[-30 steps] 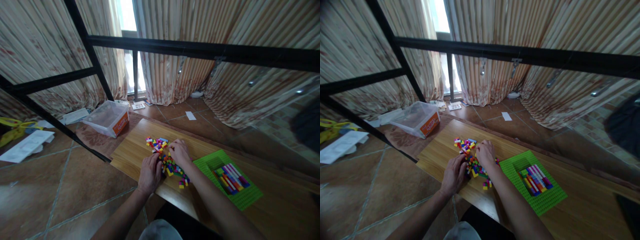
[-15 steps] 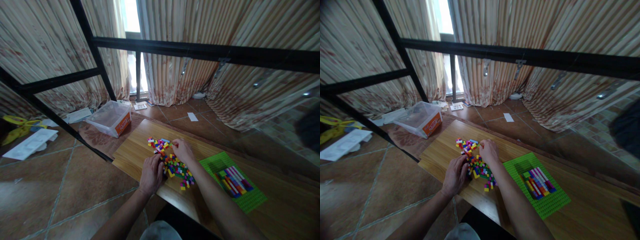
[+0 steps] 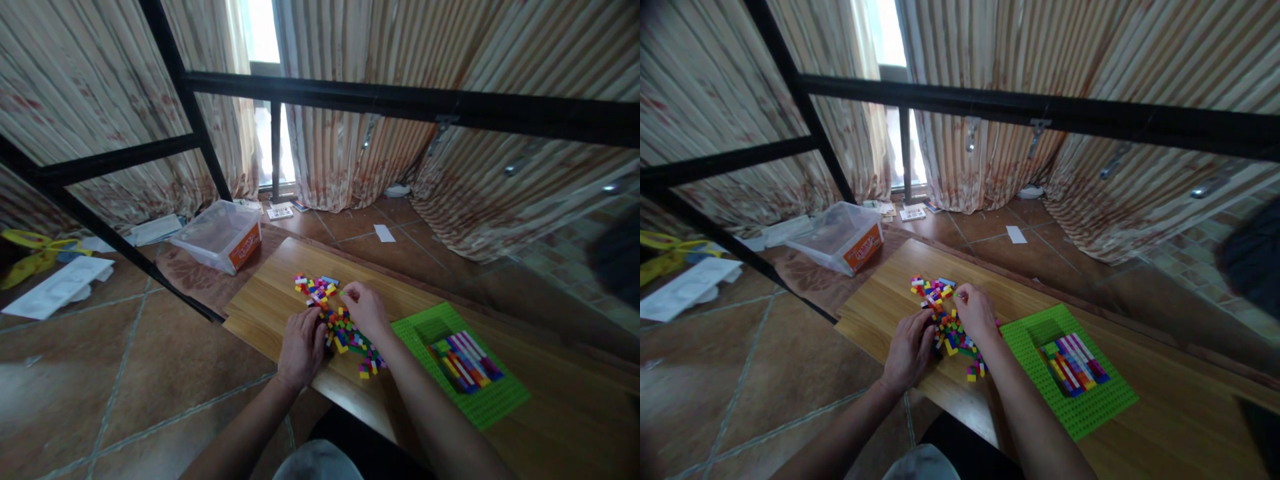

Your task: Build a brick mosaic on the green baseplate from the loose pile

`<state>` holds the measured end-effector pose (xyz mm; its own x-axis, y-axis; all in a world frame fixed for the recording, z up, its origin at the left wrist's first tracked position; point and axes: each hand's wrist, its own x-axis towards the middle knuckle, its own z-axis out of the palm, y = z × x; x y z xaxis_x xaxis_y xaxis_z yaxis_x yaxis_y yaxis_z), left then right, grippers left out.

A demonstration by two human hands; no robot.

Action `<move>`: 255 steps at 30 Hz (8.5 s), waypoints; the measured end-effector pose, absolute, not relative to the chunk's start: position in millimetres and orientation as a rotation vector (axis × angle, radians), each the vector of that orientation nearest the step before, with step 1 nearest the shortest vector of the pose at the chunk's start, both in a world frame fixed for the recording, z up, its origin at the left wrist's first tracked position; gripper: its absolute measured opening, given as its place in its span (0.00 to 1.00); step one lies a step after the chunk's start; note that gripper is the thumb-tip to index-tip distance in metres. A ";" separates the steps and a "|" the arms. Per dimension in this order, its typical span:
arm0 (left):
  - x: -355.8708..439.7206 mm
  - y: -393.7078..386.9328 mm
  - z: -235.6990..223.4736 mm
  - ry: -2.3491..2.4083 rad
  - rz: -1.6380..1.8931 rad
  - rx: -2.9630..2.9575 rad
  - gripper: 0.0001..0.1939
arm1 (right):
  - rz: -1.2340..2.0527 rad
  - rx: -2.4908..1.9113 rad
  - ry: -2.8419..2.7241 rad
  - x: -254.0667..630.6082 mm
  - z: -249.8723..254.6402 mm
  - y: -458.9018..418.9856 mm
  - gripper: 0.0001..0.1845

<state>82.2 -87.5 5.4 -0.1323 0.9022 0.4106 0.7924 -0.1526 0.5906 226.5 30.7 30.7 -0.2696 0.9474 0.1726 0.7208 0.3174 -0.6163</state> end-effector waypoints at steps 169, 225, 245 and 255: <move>74.0 -95.8 3.9 1.707 1.370 1.868 0.13 | 0.843 -1.219 -1.890 216.5 42.3 -56.3 0.12; 71.4 -89.8 7.2 1.877 1.204 1.746 0.17 | 0.038 -1.718 -1.333 432.9 12.7 -72.9 0.14; 74.2 -89.4 8.2 1.889 1.191 1.737 0.17 | 0.388 -1.754 -1.068 439.2 7.3 -51.4 0.20; 77.3 -90.5 13.1 1.894 1.165 1.725 0.19 | 0.417 -1.731 -1.026 431.2 2.2 -52.4 0.19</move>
<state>77.3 -90.5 13.1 -0.2153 0.9363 0.2776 0.6702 -0.0651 0.7393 431.2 -52.4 2.2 0.5744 0.7959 0.1912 0.4366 -0.1003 -0.8941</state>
